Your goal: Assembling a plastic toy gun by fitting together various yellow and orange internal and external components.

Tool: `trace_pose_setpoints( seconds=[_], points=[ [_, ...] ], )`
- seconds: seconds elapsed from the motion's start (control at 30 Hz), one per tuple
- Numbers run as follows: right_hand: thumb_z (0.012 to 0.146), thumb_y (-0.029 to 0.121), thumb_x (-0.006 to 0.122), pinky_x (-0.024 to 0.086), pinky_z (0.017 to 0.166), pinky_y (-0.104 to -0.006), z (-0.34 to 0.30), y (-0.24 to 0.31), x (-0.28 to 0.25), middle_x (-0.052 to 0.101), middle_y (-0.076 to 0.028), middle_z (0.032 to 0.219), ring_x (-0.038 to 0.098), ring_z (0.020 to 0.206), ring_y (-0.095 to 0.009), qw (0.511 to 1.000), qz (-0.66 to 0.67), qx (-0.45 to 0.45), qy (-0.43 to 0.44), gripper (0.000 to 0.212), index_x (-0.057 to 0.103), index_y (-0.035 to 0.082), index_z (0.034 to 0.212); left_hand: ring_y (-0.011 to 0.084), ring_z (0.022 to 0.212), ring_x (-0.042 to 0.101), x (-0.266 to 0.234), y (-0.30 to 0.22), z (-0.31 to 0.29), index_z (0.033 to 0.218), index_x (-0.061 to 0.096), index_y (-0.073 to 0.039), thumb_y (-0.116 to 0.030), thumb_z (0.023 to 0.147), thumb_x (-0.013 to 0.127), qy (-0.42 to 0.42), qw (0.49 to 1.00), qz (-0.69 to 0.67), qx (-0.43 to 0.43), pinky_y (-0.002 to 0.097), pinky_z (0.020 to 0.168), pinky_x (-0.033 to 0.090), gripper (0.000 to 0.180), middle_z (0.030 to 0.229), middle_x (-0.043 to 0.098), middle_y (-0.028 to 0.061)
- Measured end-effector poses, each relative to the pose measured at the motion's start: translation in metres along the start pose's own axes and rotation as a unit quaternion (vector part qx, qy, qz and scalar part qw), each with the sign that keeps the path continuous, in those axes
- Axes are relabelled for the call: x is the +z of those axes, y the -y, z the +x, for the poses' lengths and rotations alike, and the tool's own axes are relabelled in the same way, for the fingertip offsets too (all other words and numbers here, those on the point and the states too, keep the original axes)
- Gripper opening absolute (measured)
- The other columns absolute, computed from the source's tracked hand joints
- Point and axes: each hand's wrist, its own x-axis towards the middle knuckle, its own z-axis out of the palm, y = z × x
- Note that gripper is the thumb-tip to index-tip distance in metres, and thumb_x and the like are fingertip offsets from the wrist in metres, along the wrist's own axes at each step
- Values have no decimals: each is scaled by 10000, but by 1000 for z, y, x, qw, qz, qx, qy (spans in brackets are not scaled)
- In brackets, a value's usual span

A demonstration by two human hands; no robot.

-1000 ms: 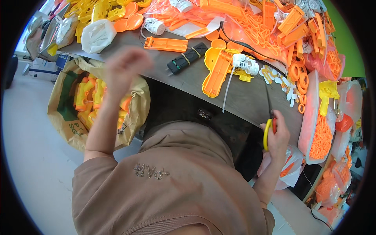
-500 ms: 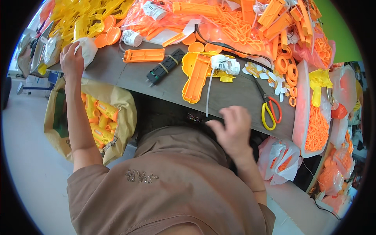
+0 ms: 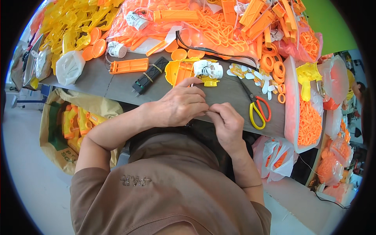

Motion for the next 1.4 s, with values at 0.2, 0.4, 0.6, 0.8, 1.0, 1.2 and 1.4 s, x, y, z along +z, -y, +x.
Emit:
trace_pose_setpoints(
  seconds=[0.2,0.4,0.6,0.8,1.0,1.2,1.4],
  points=[
    [841,-89,574,502,595,-225,6,-1,-12,613,-53,803,603,657,-99,990,111,82,13,119,607,-24,935,228,784,584,12,4,7,838,657,-36,-86,702,741,-24,997,-54,-48,391,813,443,167,780,608,63],
    [835,-98,555,483,654,-218,20,-9,-22,620,-61,821,580,728,-87,950,235,199,46,315,506,-15,1135,238,718,542,12,3,14,833,649,-44,-76,705,738,-55,989,-78,-113,360,705,412,160,738,573,54],
    [845,-60,562,478,635,-220,33,-26,-54,608,-38,798,574,706,-84,966,183,182,10,278,536,-9,1116,244,732,540,16,4,15,799,633,-50,-65,718,717,-67,985,-68,-143,353,698,399,118,728,556,61],
    [864,99,572,488,685,-302,38,-81,-198,659,-122,832,629,734,-183,905,-328,185,-199,196,640,11,1025,245,736,536,18,4,7,797,627,-49,-53,731,711,-86,981,-69,-157,346,695,397,107,730,551,66],
    [826,142,577,483,704,-353,15,-131,-247,662,-228,827,659,777,-274,865,-417,277,-28,216,673,-15,939,243,742,550,19,3,12,801,636,-36,-48,734,711,-96,981,-87,-147,346,700,408,102,742,571,68],
    [801,130,567,484,657,-374,17,-148,-261,661,-222,773,654,699,-288,864,-433,253,34,242,665,-39,944,248,723,567,15,-2,17,799,646,-16,-28,735,710,-122,961,-139,-205,347,677,425,91,746,598,76],
    [770,111,606,483,714,-371,9,-157,-266,649,-222,806,644,754,-313,867,-376,327,-8,200,659,-43,886,235,661,580,12,-5,20,795,643,-3,-6,743,707,-133,951,-179,-212,337,576,448,82,718,613,85]
  ],
)
